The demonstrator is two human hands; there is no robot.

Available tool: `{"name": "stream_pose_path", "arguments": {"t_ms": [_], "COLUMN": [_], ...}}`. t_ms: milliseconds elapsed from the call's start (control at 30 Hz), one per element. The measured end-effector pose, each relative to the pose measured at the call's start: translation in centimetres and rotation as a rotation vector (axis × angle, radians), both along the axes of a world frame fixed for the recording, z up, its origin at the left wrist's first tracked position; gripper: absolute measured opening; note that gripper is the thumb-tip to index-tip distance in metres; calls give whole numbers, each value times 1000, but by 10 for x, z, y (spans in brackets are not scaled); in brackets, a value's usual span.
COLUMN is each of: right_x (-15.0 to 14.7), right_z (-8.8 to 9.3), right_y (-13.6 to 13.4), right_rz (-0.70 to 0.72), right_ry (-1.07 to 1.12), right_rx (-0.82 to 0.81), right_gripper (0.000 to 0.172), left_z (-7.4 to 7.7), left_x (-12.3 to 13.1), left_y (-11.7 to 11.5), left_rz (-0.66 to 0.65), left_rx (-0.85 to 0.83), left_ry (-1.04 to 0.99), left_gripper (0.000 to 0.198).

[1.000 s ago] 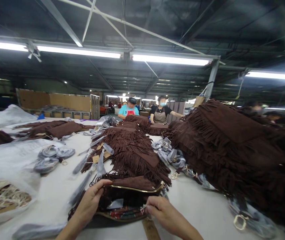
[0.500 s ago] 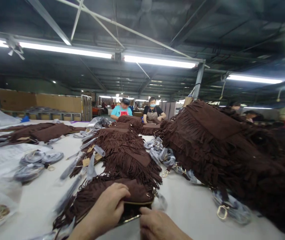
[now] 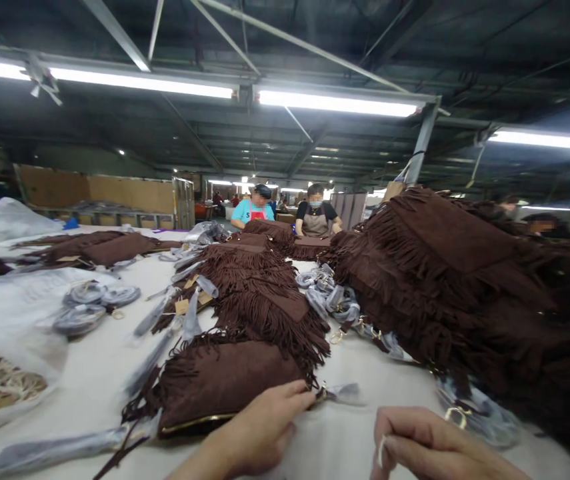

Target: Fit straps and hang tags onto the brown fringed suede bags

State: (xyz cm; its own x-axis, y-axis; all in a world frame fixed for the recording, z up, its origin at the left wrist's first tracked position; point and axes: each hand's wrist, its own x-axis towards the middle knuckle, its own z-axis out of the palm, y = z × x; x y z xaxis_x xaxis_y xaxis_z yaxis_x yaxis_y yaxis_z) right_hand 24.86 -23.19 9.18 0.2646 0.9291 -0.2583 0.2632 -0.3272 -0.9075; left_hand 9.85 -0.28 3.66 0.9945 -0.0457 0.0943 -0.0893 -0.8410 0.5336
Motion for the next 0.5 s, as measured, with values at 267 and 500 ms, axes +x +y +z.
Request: {"name": "stream_pose_path", "arguments": {"t_ms": [267,500], "right_x": [19,47], "right_z": [-26,-79], "right_y": [40,81], "right_rz": [-91,-156], "right_ry": [-454,-720], "right_rx": [222,195], "right_gripper": [29,27], "left_z": [32,-5], "left_x": [-49,0], "left_y": [47,-14], "left_rz": [300,73], "left_rx": [99,234], "left_ry": [-62,53], "left_gripper": [33,24]}}
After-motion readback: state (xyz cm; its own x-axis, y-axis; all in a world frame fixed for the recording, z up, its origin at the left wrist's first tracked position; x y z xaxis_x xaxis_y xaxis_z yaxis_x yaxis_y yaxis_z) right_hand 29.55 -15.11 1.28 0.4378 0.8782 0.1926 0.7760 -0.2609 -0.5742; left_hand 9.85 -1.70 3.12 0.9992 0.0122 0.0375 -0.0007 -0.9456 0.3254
